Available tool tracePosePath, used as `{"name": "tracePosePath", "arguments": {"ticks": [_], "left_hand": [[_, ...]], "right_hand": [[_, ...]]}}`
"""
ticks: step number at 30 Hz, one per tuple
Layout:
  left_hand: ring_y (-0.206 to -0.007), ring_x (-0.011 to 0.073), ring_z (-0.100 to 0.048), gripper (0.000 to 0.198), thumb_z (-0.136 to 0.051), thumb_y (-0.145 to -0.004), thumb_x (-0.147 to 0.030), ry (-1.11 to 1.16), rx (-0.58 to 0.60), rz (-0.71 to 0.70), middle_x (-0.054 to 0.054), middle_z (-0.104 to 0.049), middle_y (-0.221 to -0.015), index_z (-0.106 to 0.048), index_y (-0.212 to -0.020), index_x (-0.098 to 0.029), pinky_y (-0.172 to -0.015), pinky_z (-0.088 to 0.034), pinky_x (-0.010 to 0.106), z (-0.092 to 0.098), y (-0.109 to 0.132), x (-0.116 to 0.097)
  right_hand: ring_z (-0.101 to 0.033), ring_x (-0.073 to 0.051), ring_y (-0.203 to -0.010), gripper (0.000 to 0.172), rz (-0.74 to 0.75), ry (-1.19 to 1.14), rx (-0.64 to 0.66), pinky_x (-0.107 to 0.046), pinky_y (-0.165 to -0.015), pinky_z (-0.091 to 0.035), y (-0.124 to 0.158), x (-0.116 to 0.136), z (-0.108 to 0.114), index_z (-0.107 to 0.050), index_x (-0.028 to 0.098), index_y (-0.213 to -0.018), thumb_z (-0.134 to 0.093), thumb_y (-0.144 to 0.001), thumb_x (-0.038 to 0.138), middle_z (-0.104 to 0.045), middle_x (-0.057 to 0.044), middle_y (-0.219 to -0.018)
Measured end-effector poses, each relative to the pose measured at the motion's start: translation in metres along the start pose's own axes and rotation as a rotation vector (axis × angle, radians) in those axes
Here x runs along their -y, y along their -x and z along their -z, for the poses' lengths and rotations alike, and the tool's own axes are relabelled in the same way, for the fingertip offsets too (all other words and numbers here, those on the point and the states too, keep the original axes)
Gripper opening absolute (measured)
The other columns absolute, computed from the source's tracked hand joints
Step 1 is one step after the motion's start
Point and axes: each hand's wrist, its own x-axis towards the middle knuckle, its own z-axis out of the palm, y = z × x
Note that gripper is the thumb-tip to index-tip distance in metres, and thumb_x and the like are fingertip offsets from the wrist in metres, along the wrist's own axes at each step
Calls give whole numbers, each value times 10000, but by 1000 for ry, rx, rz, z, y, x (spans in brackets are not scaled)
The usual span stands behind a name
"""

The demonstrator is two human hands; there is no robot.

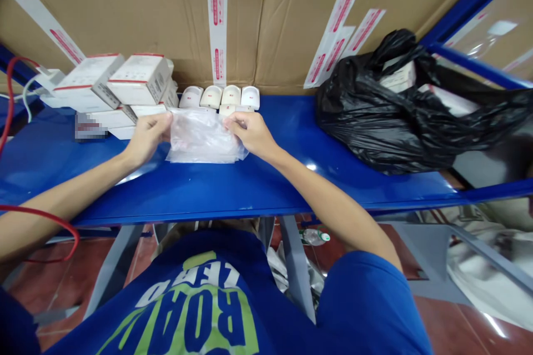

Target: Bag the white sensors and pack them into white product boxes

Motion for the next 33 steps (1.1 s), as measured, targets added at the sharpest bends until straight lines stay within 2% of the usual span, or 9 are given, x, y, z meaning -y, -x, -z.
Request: {"name": "tracePosePath", "arguments": {"ticks": [4, 7, 13, 16, 20, 23, 25, 28, 33], "left_hand": [[-417, 152, -608, 433, -860, -714, -550, -67, 242, 167, 61, -698, -578, -690, -624, -162, -359, -419, 237, -1, 2, -4], [-371, 139, -573, 438, -837, -755, -508, -117, 316, 196, 62, -654, -494, -660, -528, -177, -336, -377, 226, 5, -1, -5], [-384, 137, -554, 352, -875, -727, -438, -165, 403, 232, 59, -615, -485, -677, -586, -183, -359, -373, 243, 26, -9, -13], [-434, 139, -575, 306, -889, -698, -413, -106, 353, 186, 53, -657, -578, -681, -673, -190, -383, -423, 253, 25, -7, -16], [-518, 139, -598, 346, -890, -672, -429, -26, 120, 42, 15, -677, -691, -705, -859, -205, -424, -476, 249, 13, -4, -12], [-517, 121, -562, 337, -834, -731, -490, -59, 5, -36, 0, -630, -596, -669, -700, -197, -457, -454, 227, 8, -3, -7], [-494, 110, -535, 435, -769, -798, -538, -87, -40, -65, 0, -600, -536, -613, -579, -196, -474, -451, 225, 8, -3, -6], [-489, 117, -551, 504, -707, -848, -601, -79, -45, -54, 6, -606, -532, -614, -562, -197, -481, -466, 231, 8, -2, -6], [-562, 159, -645, 365, -887, -681, -465, -18, 107, 96, 8, -702, -653, -701, -845, -197, -520, -495, 252, 5, 0, -3]], "right_hand": [[-453, -98, -446, 504, 16, 8, -121, -279, -503, -380, 0, 3, -2, -634, 214, -704, -659, -857, 694, -499, 56, -480], [-433, -98, -433, 490, 38, -6, -204, -282, -489, -374, -1, 3, 1, -633, 218, -692, -697, -812, 690, -508, 55, -484], [-436, -109, -442, 511, 39, 0, -248, -284, -487, -376, -2, 1, 8, -619, 228, -693, -618, -884, 702, -484, 48, -483], [-439, -109, -430, 586, 50, -33, -193, -288, -466, -361, -1, 1, 6, -593, 236, -697, -581, -857, 800, -494, 43, -497], [-451, -106, -431, 682, 46, -62, -67, -287, -462, -351, 0, 2, 1, -569, 241, -680, -562, -763, 918, -504, 45, -506], [-444, -97, -440, 696, 28, -34, -29, -281, -493, -361, 0, 3, -3, -564, 234, -651, -560, -758, 922, -495, 52, -487], [-441, -92, -448, 674, 21, 10, -23, -277, -512, -362, 1, 3, -4, -565, 227, -628, -577, -792, 880, -495, 51, -477], [-446, -92, -448, 652, 26, 50, -20, -275, -516, -356, 1, 3, -3, -562, 221, -596, -577, -838, 826, -505, 42, -470], [-452, -98, -440, 561, 19, 55, -52, -276, -521, -366, 0, 0, -3, -587, 219, -607, -583, -899, 698, -513, 42, -465]]}}
